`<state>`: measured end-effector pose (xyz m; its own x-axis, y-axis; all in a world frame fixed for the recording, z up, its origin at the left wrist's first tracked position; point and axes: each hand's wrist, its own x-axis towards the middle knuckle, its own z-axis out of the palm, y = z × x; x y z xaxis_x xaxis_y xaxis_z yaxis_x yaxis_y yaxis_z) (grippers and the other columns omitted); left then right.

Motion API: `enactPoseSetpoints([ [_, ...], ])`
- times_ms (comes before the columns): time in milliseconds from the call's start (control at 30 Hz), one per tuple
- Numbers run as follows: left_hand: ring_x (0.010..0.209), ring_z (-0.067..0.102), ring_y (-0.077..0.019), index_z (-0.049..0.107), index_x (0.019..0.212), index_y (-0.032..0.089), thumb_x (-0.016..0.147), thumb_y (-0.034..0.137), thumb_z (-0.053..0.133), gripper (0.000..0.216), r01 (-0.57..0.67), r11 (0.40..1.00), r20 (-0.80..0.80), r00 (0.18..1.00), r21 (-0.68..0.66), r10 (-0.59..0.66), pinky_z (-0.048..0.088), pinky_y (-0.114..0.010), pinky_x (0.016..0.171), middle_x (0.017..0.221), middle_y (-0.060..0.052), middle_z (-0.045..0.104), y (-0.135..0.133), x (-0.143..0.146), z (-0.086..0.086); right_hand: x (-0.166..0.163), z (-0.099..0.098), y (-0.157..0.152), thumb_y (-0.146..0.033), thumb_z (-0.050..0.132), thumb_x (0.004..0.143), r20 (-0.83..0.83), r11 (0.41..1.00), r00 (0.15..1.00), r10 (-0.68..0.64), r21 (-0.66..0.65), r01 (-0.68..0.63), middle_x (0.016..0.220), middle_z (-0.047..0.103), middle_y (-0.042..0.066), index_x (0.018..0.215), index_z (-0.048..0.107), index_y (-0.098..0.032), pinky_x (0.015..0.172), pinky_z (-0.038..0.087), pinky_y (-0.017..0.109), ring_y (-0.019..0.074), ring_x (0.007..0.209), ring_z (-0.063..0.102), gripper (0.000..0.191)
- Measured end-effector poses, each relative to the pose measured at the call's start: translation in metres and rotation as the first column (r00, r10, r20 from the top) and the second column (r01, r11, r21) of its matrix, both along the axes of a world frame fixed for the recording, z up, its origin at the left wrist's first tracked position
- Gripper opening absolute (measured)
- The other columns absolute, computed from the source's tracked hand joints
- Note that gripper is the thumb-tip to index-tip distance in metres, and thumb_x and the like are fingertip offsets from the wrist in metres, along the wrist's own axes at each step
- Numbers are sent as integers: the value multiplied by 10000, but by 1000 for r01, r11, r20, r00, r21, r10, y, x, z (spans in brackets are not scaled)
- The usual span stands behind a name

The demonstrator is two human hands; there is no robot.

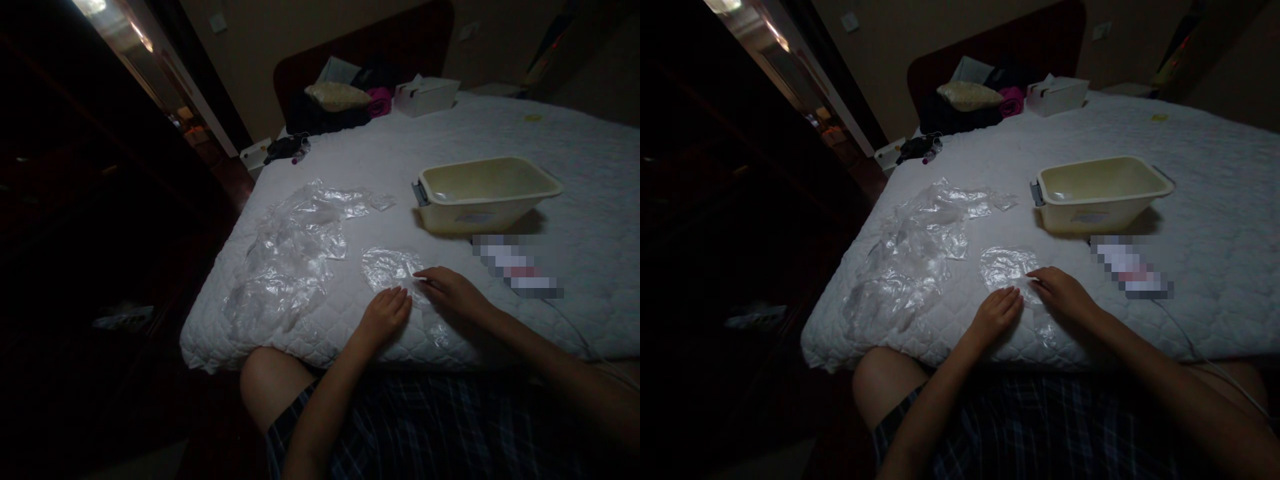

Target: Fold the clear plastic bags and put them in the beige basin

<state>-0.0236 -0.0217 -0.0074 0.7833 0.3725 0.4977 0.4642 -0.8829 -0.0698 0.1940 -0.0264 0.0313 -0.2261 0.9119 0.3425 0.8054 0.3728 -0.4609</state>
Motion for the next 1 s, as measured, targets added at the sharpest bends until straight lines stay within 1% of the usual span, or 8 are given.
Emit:
enactPoseSetpoints([
  [100, 1170, 544, -211, 539, 1188, 125, 934, 169, 403, 292, 0, 999, -10, 1000, -53, 0, 486, -398, 972, 1226, -110, 601, 1, 1, -5, 9, 6, -7, -253, 443, 875, 22, 995, 996, 81, 61, -82, 1000, 678, 98, 1049, 643, -192, 818, 513, 391, 225, 933, 623, 272],
  [200, 1161, 550, -208, 544, 1174, 126, 931, 177, 420, 277, 0, 999, 0, 1000, -45, 0, 480, -391, 978, 1215, -110, 607, 1, 2, -9, 19, 6, -20, -196, 443, 870, 107, 974, 973, 203, 80, -212, 1022, 675, 96, 1089, 634, -205, 794, 517, 367, 211, 931, 624, 291],
  [333, 1133, 570, -219, 564, 1151, 146, 933, 185, 413, 268, 1, 1000, 22, 1000, -26, -1, 493, -413, 959, 1192, -91, 622, 0, 2, -10, 28, -5, -40, -163, 443, 867, 250, 945, 930, 270, 116, -305, 1064, 674, 97, 1137, 625, -233, 784, 511, 374, 215, 946, 629, 334],
  [433, 1139, 566, -215, 565, 1149, 147, 933, 185, 415, 266, 2, 999, 24, 1000, -34, -1, 490, -407, 962, 1183, -92, 626, -1, 3, -9, 30, -15, -50, -170, 464, 869, 277, 932, 919, 280, 152, -329, 1082, 675, 94, 1151, 619, -242, 804, 507, 380, 216, 966, 629, 330],
  [533, 1168, 545, -204, 554, 1160, 139, 933, 188, 422, 267, 1, 999, 5, 1000, -42, 0, 469, -386, 985, 1192, -99, 617, -1, 3, -10, 31, -22, -54, -162, 463, 878, 280, 923, 923, 266, 203, -327, 1045, 687, 89, 1123, 626, -225, 790, 511, 368, 207, 927, 635, 301],
  [633, 1174, 540, -208, 560, 1146, 135, 932, 199, 430, 258, 8, 1000, 14, 1000, -30, -7, 455, -371, 998, 1197, -97, 613, -1, 2, -12, 28, -23, -54, -163, 453, 888, 251, 924, 935, 251, 226, -309, 977, 697, 79, 1065, 639, -204, 758, 512, 345, 194, 875, 637, 260],
  [800, 1194, 521, -212, 550, 1160, 132, 924, 190, 449, 263, 13, 999, -5, 1000, -47, -13, 446, -387, 1005, 1211, -107, 604, -1, 2, -14, 20, -22, -52, -241, 509, 878, 150, 957, 968, 200, 180, -226, 914, 695, 71, 989, 655, -193, 774, 494, 341, 189, 846, 635, 189],
  [1000, 1189, 522, -211, 555, 1155, 130, 916, 189, 464, 262, 12, 999, 10, 1000, -35, -12, 432, -367, 1022, 1216, -100, 603, -2, 1, -15, 13, -22, -47, -312, 476, 891, 67, 985, 992, 109, 125, -116, 891, 702, 67, 984, 652, -203, 785, 479, 366, 203, 838, 640, 227],
])
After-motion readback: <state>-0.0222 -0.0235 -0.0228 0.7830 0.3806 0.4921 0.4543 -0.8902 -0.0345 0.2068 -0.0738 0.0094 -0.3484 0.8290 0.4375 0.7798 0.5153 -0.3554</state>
